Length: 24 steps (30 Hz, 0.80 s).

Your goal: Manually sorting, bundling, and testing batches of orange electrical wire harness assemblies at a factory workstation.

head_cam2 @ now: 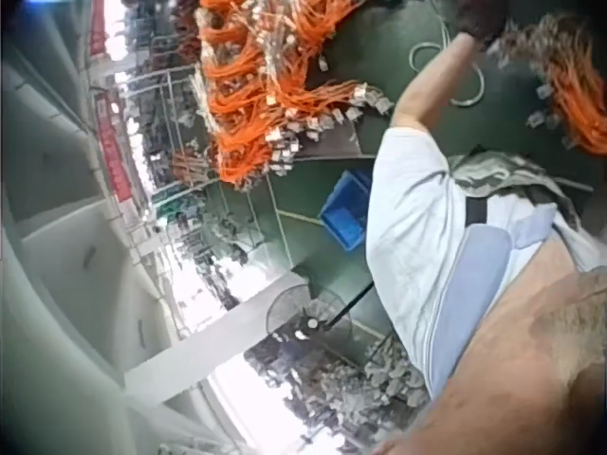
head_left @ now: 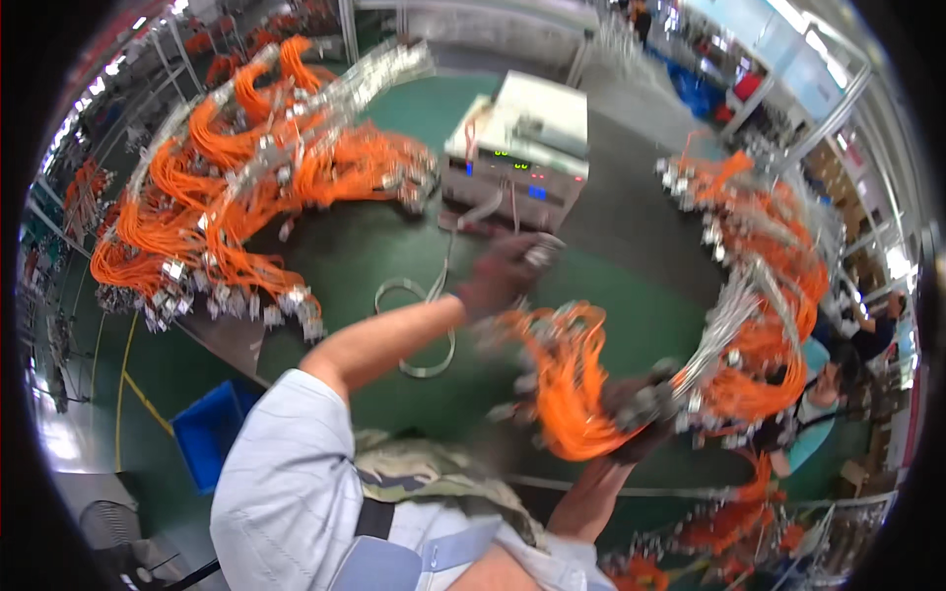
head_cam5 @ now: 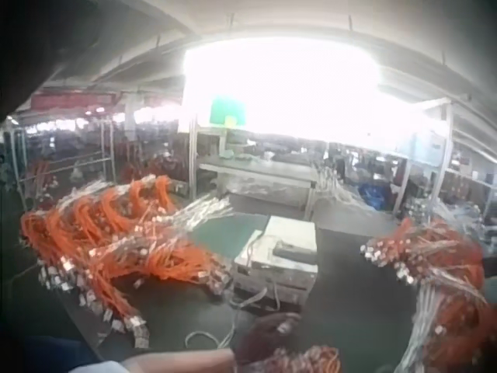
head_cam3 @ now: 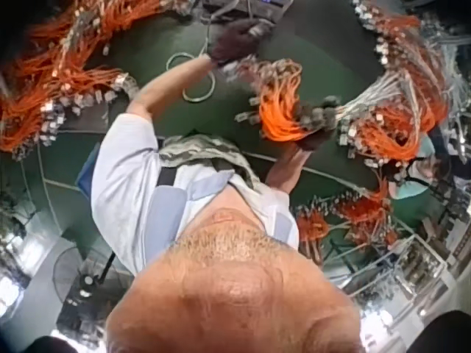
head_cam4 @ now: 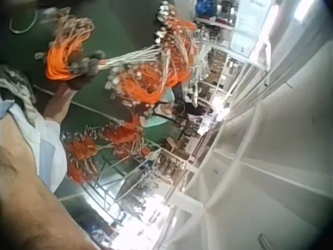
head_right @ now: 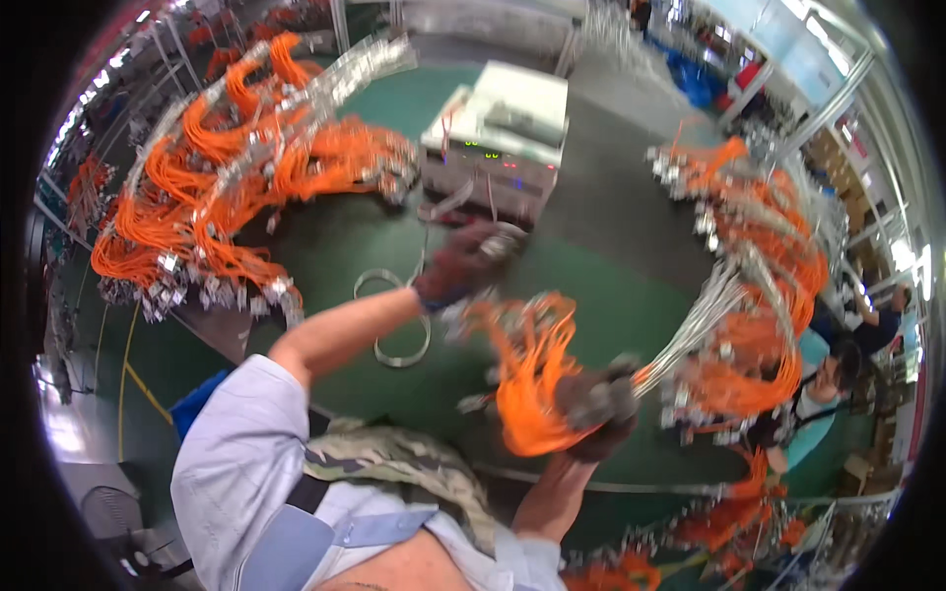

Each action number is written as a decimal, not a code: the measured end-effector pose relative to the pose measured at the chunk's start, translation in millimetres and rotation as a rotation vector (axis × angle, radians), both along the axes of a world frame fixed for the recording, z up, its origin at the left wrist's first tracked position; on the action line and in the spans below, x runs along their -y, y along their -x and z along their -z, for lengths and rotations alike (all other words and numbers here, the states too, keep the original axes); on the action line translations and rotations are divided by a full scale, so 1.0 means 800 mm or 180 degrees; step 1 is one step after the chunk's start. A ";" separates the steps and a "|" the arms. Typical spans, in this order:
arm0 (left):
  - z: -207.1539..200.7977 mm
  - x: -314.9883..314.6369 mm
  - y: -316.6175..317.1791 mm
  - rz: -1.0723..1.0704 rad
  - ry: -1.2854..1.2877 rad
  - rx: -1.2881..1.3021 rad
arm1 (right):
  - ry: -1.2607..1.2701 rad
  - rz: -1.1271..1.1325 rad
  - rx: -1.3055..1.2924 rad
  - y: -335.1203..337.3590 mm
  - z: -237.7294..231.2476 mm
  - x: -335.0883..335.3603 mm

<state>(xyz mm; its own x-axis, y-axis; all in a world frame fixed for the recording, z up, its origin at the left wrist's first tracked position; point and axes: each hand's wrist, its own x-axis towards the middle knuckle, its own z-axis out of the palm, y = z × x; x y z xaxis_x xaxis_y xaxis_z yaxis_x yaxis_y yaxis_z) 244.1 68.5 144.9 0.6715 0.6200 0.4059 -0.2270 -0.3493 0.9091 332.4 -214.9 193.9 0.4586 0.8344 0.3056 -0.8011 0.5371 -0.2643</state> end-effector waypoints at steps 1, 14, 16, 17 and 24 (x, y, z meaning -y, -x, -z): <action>0.010 -0.004 0.040 -0.0128 -0.0556 -0.0386 | 0.0846 0.1292 0.0822 0.003 -0.016 -0.001; 0.197 -0.020 0.206 0.1122 -0.3151 -0.4062 | 0.2237 0.1555 0.3367 0.075 0.109 -0.172; 0.205 -0.101 0.237 -0.0132 -0.2876 -0.3395 | 0.2269 0.2017 0.4893 0.102 0.223 -0.223; 0.198 -0.127 0.256 -0.0429 -0.2328 -0.3362 | 0.2499 0.1592 0.4705 0.129 0.252 -0.238; 0.049 -0.002 0.115 0.0680 -0.0166 -0.0334 | 0.1614 0.1099 0.1863 0.142 0.296 -0.286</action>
<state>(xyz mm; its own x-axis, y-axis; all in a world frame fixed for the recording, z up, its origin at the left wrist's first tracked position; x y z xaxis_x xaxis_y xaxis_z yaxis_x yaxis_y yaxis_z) 151.8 70.4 105.6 0.8253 0.4392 0.3549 -0.2062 -0.3506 0.9135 218.4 14.0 -42.6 0.5973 0.7767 0.1998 -0.2729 0.4310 -0.8601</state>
